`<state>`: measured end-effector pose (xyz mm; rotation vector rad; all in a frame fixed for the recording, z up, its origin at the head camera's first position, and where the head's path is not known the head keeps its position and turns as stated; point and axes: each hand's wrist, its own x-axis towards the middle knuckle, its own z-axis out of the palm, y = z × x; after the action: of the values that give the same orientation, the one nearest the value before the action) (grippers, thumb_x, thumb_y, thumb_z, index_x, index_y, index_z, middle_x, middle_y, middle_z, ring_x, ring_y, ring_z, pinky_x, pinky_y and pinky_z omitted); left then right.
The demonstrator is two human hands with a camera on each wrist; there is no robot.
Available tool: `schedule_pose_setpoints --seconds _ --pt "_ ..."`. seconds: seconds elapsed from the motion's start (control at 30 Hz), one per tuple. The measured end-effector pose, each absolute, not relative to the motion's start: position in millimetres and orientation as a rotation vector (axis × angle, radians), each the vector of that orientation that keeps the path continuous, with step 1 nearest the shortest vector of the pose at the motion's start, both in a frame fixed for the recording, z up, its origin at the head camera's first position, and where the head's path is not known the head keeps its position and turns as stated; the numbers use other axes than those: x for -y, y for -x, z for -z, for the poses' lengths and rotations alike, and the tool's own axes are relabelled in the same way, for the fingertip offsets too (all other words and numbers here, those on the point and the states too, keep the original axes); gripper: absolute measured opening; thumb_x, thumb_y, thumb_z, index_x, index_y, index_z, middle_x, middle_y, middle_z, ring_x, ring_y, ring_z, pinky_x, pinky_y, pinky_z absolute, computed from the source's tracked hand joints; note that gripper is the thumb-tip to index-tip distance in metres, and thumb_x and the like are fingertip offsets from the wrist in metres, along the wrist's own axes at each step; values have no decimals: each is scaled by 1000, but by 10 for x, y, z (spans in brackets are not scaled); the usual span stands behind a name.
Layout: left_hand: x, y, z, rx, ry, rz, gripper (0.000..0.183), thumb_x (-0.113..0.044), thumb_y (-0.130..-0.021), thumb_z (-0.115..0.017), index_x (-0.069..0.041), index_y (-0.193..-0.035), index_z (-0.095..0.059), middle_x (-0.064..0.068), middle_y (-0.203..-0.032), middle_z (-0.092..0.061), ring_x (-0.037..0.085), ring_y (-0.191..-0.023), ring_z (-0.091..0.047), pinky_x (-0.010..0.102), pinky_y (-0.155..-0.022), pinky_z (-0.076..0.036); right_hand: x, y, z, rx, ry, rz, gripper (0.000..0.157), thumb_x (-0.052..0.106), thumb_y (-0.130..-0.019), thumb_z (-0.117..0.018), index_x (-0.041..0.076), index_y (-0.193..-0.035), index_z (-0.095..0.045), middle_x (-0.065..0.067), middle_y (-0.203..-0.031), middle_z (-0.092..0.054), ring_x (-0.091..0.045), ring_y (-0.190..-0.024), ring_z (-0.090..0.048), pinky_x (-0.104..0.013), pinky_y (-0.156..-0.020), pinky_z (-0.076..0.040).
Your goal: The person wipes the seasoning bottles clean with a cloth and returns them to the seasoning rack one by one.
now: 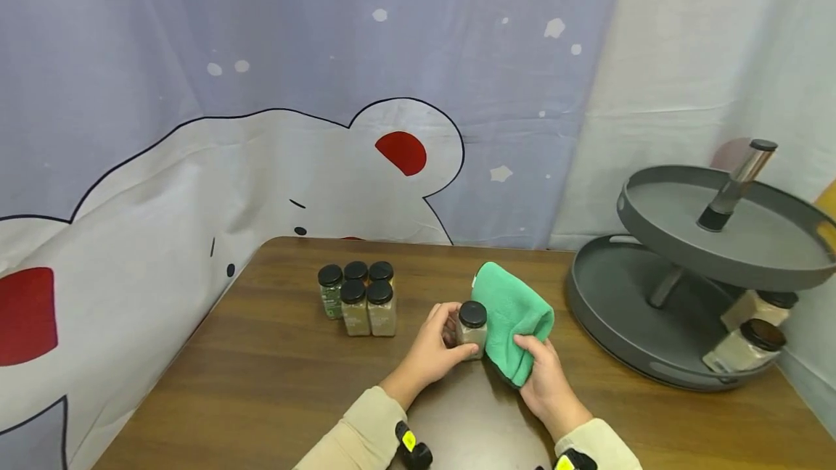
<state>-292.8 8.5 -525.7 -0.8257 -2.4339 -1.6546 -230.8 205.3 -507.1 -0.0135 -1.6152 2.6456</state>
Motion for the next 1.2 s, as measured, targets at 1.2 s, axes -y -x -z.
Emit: schedule_pose_setpoints --seconds 1.2 --pt "-58 2905 5353 2497 744 1518 59 -18 -77 -90 -11 -130 -64 4 -111 -62 18 -98 -64 30 -86 -55 -1935 2266 5192 1928 -17 -2286 16 1 -96 -55 1 -112 -57 7 -96 -66 -7 -89 -63 -23 -80 -52"
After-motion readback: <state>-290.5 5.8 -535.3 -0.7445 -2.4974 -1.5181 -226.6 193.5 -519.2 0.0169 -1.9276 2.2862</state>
